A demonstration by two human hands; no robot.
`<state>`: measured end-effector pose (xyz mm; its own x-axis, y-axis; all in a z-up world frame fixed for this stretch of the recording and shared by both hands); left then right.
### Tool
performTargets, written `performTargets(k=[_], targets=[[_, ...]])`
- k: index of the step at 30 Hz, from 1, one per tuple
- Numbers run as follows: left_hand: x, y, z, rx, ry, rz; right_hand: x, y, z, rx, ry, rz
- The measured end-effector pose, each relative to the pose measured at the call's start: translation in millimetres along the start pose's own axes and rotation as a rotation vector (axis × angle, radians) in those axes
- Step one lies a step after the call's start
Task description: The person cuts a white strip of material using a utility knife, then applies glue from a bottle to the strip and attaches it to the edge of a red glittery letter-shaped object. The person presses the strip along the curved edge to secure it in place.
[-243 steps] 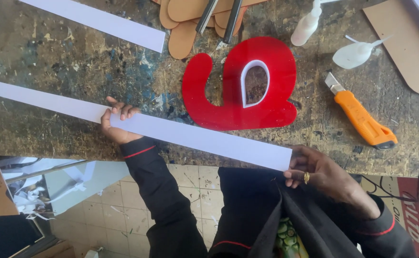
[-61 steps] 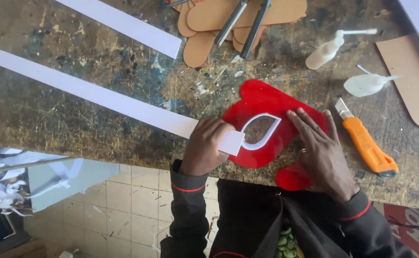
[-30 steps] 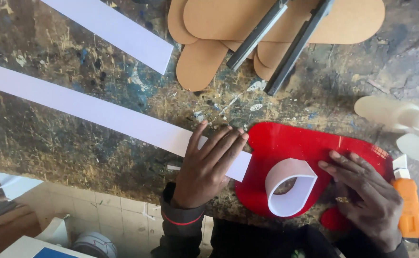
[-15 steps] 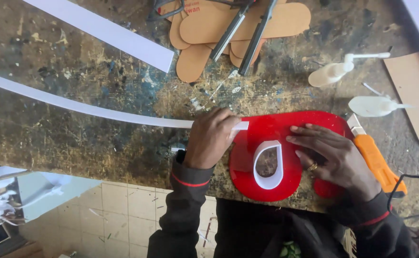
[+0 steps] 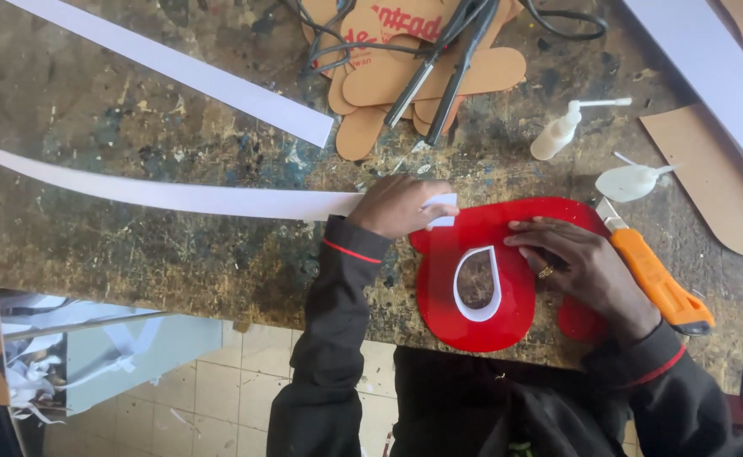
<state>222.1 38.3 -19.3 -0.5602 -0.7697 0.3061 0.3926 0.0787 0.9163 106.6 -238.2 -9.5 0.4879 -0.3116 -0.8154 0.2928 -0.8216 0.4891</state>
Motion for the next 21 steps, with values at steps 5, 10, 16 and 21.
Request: performTargets(k=[5, 10, 16, 21], targets=[[12.3, 3.5, -17.5, -0.021, -0.073, 0.218, -16.3, -14.1, -4.7, 0.384, -0.519, -0.491], [22.5, 13.6, -11.5, 0.029, -0.049, 0.181, -28.8, -35.5, -39.3, 0.378, -0.548, -0.246], [19.4, 11.1, -0.6, 0.18, -0.093, 0.194, -28.3, -47.4, -39.8, 0.411, -0.584, -0.429], [10.7, 27.6, 27.8, 0.479, -0.139, 0.098, -18.8, -50.7, -29.2, 0.494, -0.618, -0.584]])
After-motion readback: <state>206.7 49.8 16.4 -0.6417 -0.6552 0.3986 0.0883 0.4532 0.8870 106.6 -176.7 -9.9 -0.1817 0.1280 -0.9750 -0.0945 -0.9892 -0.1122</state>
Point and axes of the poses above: each hand's wrist, its own z-axis away from the middle knuckle, its own y-axis out of the back of the hand, x = y × z, the point moved 4 cm from there along -z, towards the middle knuckle, and after that the axes turned 10 degrees about -z, right-handed, at the moved point
